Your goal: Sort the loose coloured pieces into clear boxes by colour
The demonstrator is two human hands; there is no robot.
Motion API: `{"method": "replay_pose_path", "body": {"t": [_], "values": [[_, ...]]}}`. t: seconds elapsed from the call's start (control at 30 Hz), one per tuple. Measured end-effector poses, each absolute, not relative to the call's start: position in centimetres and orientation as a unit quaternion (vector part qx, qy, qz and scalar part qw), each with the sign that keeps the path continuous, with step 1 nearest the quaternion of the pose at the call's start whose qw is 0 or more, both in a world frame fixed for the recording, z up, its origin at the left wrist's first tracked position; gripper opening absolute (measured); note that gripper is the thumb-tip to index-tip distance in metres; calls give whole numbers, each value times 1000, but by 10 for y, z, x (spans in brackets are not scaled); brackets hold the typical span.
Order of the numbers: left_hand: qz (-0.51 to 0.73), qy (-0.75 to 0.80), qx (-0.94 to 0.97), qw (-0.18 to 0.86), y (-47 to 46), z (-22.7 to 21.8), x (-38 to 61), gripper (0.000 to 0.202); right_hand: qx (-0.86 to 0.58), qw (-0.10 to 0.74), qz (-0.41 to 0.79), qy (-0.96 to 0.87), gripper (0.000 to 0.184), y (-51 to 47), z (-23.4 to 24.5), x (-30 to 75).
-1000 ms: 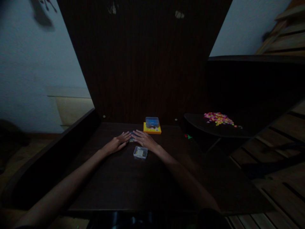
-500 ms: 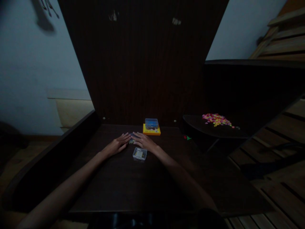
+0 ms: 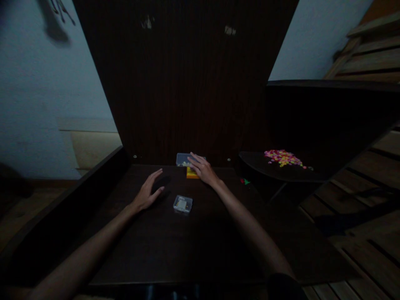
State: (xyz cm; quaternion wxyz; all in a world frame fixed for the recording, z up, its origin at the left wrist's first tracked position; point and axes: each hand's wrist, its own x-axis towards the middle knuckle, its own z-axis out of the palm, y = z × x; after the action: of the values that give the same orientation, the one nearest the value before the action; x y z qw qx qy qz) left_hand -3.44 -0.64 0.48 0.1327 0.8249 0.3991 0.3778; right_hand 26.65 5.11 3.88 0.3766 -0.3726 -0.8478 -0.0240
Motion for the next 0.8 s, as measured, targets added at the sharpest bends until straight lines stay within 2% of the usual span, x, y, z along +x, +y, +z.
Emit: {"method": "replay_pose_path", "body": {"t": [0.1,0.2,0.43,0.8], "values": [[320,372,852,183,-14,10,-28,58,-401,383,-27,-831,40,60,49,290],[264,349,873,216,-21,12,-20,63,-424,373,-21,-825,40,69,49,305],[197,309,904,220,-25,5,-12,78,-456,333,-23,-825,39,89,28,318],[213,310,900,221,-28,5,-5,59,-463,336,-78,-817,40,86,31,316]]}}
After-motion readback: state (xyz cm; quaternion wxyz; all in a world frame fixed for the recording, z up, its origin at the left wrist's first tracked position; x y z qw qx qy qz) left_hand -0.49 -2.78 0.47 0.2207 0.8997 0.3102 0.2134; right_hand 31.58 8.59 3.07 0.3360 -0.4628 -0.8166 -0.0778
